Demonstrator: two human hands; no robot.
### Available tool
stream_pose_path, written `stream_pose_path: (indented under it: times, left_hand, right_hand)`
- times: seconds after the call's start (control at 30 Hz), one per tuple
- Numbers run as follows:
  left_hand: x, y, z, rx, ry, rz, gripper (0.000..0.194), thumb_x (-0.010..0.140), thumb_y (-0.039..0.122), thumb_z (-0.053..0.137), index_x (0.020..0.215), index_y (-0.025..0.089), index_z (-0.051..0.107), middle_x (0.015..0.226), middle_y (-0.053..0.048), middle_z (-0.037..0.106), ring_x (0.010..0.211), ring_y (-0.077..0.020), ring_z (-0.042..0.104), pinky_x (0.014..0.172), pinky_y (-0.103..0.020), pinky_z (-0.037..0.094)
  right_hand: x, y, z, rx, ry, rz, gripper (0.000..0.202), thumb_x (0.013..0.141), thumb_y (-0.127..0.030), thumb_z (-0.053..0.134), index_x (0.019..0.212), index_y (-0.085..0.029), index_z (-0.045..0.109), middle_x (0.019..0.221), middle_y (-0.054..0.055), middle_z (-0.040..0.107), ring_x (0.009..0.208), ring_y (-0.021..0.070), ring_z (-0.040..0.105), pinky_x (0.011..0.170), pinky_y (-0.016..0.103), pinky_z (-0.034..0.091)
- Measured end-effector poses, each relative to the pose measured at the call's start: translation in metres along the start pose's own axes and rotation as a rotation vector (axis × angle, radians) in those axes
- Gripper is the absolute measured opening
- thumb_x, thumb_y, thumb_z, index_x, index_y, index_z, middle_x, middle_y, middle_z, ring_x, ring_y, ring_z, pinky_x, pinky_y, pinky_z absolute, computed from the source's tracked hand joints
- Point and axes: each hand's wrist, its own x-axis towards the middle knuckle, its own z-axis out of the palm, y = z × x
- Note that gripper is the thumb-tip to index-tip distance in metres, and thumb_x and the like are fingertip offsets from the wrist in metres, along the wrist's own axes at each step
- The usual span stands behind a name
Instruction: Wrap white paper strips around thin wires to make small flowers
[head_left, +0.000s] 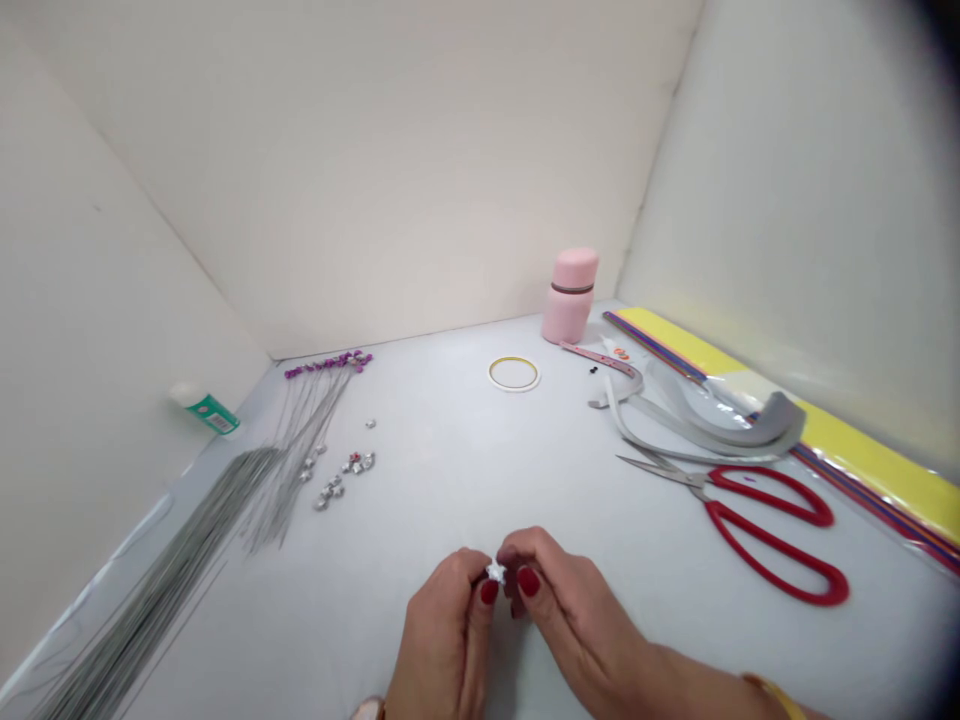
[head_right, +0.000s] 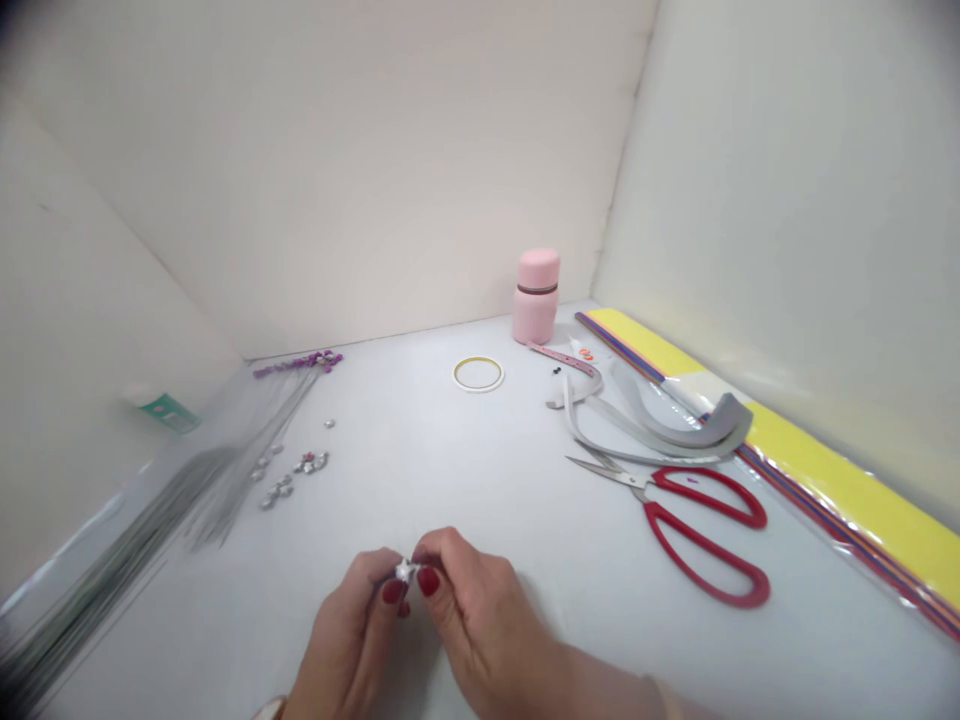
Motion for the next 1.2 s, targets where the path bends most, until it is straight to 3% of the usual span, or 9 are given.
stream_pose_path:
  times: [0.33, 0.67, 1.0, 1.2]
  left_hand:
    - [0.002, -0.001, -0.002, -0.006, -0.124, -0.015, 0.028, 0.088, 0.033, 0.032, 0.073, 0.019, 0.051, 0.061, 0.0, 0.051, 0.057, -0.013, 0.047, 0.055, -0.022, 0.036]
    - [0.001, -0.003, -0.004, 0.017, -0.158, 0.128, 0.028, 0.086, 0.032, 0.032, 0.068, 0.018, 0.049, 0.06, -0.001, 0.05, 0.057, -0.0131, 0.047, 0.055, -0.022, 0.037]
    - [0.0, 0.005, -0.005, 0.143, -0.023, 0.223, 0.025, 0.087, 0.027, 0.033, 0.065, 0.021, 0.046, 0.057, 0.002, 0.046, 0.053, -0.0129, 0.046, 0.052, -0.022, 0.038]
    - [0.001, 0.006, -0.005, 0.107, -0.064, 0.14, 0.029, 0.086, 0.026, 0.034, 0.058, 0.021, 0.041, 0.053, 0.002, 0.04, 0.051, -0.0126, 0.042, 0.048, -0.022, 0.035]
  right_hand:
    - [0.001, 0.005, -0.002, 0.007, -0.029, 0.003, 0.021, 0.089, -0.03, 0.029, 0.074, -0.02, 0.041, 0.061, -0.002, 0.044, 0.054, 0.0115, 0.04, 0.053, 0.023, 0.035]
    - [0.0, 0.001, 0.0, 0.292, -0.114, 0.058, 0.025, 0.088, -0.038, 0.027, 0.076, -0.019, 0.039, 0.063, 0.0, 0.045, 0.056, 0.0122, 0.043, 0.054, 0.024, 0.038]
    - [-0.002, 0.002, -0.002, 0.061, -0.074, -0.083, 0.022, 0.089, -0.025, 0.027, 0.072, -0.02, 0.04, 0.062, -0.001, 0.046, 0.054, 0.0114, 0.043, 0.053, 0.022, 0.037]
    - [-0.001, -0.001, -0.002, 0.066, -0.037, -0.114, 0.023, 0.088, -0.022, 0.027, 0.069, -0.02, 0.039, 0.061, -0.001, 0.044, 0.053, 0.0108, 0.043, 0.052, 0.021, 0.038]
